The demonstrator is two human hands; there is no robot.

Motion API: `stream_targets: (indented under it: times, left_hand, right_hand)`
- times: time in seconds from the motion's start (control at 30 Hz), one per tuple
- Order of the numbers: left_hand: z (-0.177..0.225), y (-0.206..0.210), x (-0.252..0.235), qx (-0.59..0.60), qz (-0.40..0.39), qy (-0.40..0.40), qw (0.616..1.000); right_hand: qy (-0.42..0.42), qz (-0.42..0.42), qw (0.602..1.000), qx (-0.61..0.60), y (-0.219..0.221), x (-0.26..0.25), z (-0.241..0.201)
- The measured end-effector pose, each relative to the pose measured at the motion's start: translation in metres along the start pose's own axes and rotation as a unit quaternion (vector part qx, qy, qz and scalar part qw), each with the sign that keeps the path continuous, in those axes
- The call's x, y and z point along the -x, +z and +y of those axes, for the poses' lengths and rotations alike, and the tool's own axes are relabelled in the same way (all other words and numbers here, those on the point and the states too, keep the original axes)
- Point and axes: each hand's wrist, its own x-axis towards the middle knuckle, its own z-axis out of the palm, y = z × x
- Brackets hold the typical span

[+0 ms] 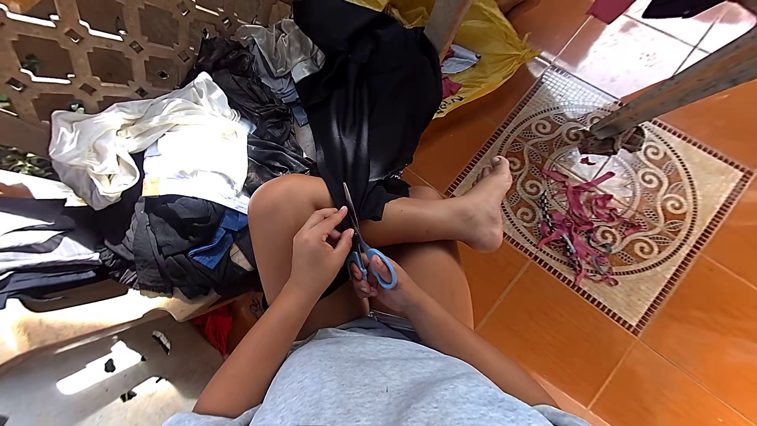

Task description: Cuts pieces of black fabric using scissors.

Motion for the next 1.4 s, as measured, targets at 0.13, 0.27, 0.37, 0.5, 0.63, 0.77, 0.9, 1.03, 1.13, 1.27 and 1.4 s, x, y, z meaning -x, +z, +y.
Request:
stream_targets:
  times: [0.13,0.27,0.37,0.5,0.63,0.77,0.9,1.03,1.13,1.27,1.4]
  left_hand:
    - [0.000,0.000,0.001,0.000,0.001,0.003,1.000]
    - [0.000,0.000,0.001,-0.005,0.001,0.002,1.000]
    - [0.000,-0.001,0.001,-0.005,-0.002,0.002,1.000]
    - [0.001,-0.001,0.002,-0.003,-0.001,0.000,1.000]
    - [0.002,-0.001,0.002,-0.001,-0.002,-0.005,1.000]
    - [0.002,-0.001,0.004,0.006,-0.007,-0.007,1.000]
    - [0.002,0.000,0.006,0.008,-0.002,-0.002,1.000]
    - [0.002,0.000,0.005,0.004,-0.002,-0.003,1.000]
    - [0.002,0.000,0.005,0.005,-0.004,-0.003,1.000]
    - [0.003,0.000,0.004,0.004,-0.007,-0.009,1.000]
    - [0.003,-0.001,0.005,0.005,-0.009,-0.015,1.000]
  right_hand:
    - [-0.005,0.012,1.000,0.019,0.003,-0.001,-0.002]
    - [-0.004,0.023,1.000,0.015,0.007,-0.001,-0.002]
    - [-0.007,0.030,0.999,0.016,0.010,-0.001,0.000]
    - [-0.004,0.045,0.999,0.011,0.011,0.000,0.000]
    - [-0.001,0.040,0.999,0.013,0.009,0.000,-0.001]
    - [-0.008,-0.007,1.000,0.002,0.001,-0.002,-0.001]
    - [-0.006,0.000,1.000,0.005,0.001,-0.004,-0.003]
    - [-0.001,0.019,1.000,0.018,0.003,-0.003,-0.004]
    - [-0.006,0.027,0.999,0.028,0.004,-0.003,-0.003]
    - [-0.002,0.040,0.999,0.036,0.007,-0.002,-0.005]
    - [0.004,0.047,0.999,0.015,0.010,-0.002,-0.003]
